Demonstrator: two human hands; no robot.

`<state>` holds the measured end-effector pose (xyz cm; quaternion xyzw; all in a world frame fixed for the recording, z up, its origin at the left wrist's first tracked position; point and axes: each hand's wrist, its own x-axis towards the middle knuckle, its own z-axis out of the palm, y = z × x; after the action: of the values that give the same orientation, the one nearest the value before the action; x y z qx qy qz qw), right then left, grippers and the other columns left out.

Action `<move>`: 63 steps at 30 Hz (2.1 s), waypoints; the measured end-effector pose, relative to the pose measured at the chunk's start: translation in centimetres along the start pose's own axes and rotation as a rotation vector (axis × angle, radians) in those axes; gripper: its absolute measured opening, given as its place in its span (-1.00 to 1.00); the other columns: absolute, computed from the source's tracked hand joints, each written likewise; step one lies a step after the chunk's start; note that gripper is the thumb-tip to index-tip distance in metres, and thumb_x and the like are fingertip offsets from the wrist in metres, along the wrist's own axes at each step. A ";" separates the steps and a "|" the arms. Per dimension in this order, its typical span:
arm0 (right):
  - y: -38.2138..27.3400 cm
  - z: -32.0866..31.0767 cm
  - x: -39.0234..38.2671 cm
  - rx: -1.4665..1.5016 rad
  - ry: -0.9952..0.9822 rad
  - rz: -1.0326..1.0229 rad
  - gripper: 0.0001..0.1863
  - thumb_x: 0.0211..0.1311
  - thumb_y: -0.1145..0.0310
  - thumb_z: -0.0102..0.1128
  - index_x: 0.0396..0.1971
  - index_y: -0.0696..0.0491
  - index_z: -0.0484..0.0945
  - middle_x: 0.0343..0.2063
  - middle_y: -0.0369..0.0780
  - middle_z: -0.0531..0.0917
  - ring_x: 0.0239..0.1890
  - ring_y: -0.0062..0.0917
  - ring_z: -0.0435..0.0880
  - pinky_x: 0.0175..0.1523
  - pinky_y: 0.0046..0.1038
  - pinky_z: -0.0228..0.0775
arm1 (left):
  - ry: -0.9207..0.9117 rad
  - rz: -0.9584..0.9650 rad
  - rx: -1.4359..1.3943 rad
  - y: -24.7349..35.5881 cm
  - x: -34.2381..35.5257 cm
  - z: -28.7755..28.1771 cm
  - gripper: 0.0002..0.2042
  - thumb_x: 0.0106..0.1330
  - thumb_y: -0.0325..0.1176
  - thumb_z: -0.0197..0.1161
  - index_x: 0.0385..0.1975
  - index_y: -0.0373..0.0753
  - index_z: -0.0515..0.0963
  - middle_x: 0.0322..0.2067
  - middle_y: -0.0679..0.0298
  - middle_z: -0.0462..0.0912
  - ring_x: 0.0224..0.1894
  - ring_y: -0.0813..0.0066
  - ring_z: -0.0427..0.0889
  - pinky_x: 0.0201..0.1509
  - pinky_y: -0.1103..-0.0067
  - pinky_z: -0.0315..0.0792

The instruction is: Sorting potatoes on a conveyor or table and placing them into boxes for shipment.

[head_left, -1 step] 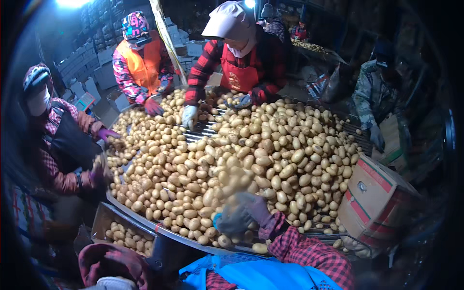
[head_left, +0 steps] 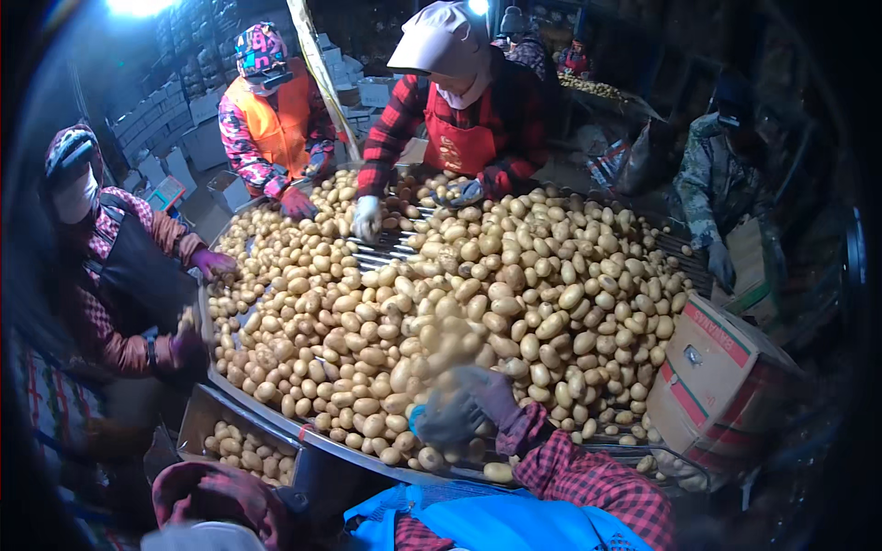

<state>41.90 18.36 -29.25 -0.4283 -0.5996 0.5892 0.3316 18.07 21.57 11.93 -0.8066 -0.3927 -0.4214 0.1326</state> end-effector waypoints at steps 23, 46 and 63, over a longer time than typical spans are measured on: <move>1.9 -0.5 -1.0 0.063 0.012 0.069 -0.68 0.40 0.25 0.15 -0.05 0.18 0.63 -0.20 -0.30 0.68 -0.19 -0.62 0.58 -0.01 -0.50 0.47 | 0.278 -0.402 0.072 3.8 -21.3 -12.0 -0.64 0.17 -0.44 0.30 0.00 -0.32 0.54 -0.13 0.12 0.63 -0.03 0.37 0.63 0.05 0.50 0.49; 4.6 -0.3 0.1 -0.030 -0.092 -0.094 -0.72 0.45 0.34 0.03 0.01 0.15 0.58 -0.13 -0.27 0.67 -0.16 -0.60 0.60 -0.03 -0.57 0.50 | 0.228 -0.519 0.096 5.3 -23.1 -8.6 -0.65 0.16 -0.43 0.32 -0.03 -0.30 0.56 -0.16 0.12 0.63 -0.04 0.38 0.63 0.03 0.52 0.49; 4.0 3.1 1.8 -0.518 -0.199 -0.204 -0.67 0.29 0.36 0.05 0.04 -0.01 0.57 -0.15 -0.26 0.65 -0.14 -0.42 0.65 -0.02 -0.38 0.52 | 0.248 -0.700 0.202 9.6 -27.5 -7.4 -0.66 0.15 -0.42 0.33 -0.05 -0.28 0.57 -0.19 0.13 0.63 -0.05 0.39 0.63 0.02 0.53 0.49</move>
<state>38.86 18.38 -33.69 -0.3764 -0.7993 0.4194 0.2084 11.71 -3.15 -3.99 -0.5494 -0.6650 -0.4947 0.1062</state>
